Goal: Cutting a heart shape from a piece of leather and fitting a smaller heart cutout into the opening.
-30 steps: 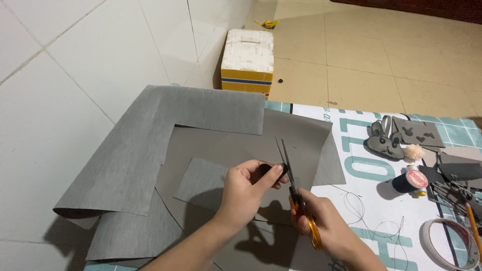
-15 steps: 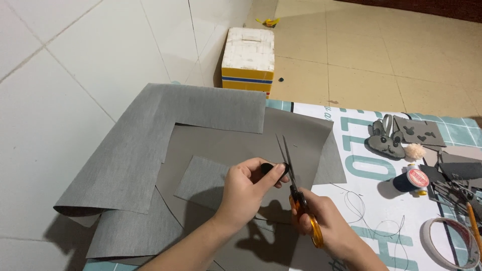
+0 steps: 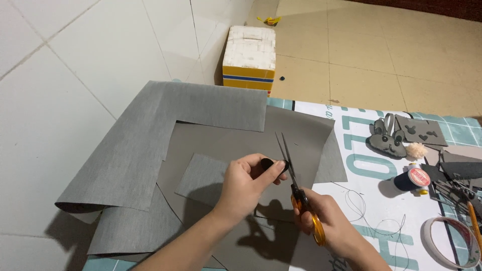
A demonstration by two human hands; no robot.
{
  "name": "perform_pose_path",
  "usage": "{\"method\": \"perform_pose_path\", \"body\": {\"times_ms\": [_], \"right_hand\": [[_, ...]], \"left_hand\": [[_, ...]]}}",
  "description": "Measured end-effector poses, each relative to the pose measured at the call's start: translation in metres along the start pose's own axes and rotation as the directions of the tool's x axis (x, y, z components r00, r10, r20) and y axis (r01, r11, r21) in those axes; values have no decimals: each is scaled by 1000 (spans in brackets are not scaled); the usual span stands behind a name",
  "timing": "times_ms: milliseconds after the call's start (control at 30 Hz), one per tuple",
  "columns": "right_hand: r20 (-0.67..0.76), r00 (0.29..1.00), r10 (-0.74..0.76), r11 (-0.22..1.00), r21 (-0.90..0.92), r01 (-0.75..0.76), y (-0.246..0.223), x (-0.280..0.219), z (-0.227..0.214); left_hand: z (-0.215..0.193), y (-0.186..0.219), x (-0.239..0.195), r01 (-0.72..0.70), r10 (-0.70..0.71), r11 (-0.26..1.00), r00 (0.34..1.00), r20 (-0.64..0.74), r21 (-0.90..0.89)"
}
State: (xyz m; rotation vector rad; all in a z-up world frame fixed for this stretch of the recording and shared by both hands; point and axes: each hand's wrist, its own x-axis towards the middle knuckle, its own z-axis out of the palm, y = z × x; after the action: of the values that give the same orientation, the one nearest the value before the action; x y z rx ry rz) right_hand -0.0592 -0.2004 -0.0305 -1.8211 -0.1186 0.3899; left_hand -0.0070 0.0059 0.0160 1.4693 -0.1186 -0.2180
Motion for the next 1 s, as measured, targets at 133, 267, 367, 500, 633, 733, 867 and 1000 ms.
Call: {"method": "perform_pose_path", "body": {"times_ms": [133, 267, 367, 500, 633, 733, 867, 1000], "right_hand": [[6, 1000, -22, 999, -45, 22, 7, 2, -2], [-13, 1000, -11, 1000, -8, 11, 5, 0, -2], [-25, 1000, 10, 999, -51, -11, 5, 1, -3], [28, 999, 19, 997, 71, -21, 24, 5, -13], [-103, 984, 146, 981, 144, -131, 33, 8, -36], [-483, 867, 121, 992, 28, -123, 21, 12, -55], [-731, 638, 241, 735, -292, -612, -30, 4, -57], [-748, 588, 308, 576, -345, -741, -27, 0, -66]], "left_hand": [[-1, -5, 2, -38, 38, 999, 999, 6, 6], [-2, -3, 2, -36, 37, 999, 999, 10, -24], [-3, -3, 3, -34, 34, 999, 999, 8, -18], [-5, -4, 5, -59, 59, 998, 998, 6, 6], [-3, 0, 3, -45, 45, 999, 999, 6, 2], [-2, 1, 3, -5, 5, 1000, 1000, 7, -18], [0, -2, 5, 95, -95, 991, 995, 1, -99], [2, -2, 6, 162, -162, 977, 987, 14, -140]]}}
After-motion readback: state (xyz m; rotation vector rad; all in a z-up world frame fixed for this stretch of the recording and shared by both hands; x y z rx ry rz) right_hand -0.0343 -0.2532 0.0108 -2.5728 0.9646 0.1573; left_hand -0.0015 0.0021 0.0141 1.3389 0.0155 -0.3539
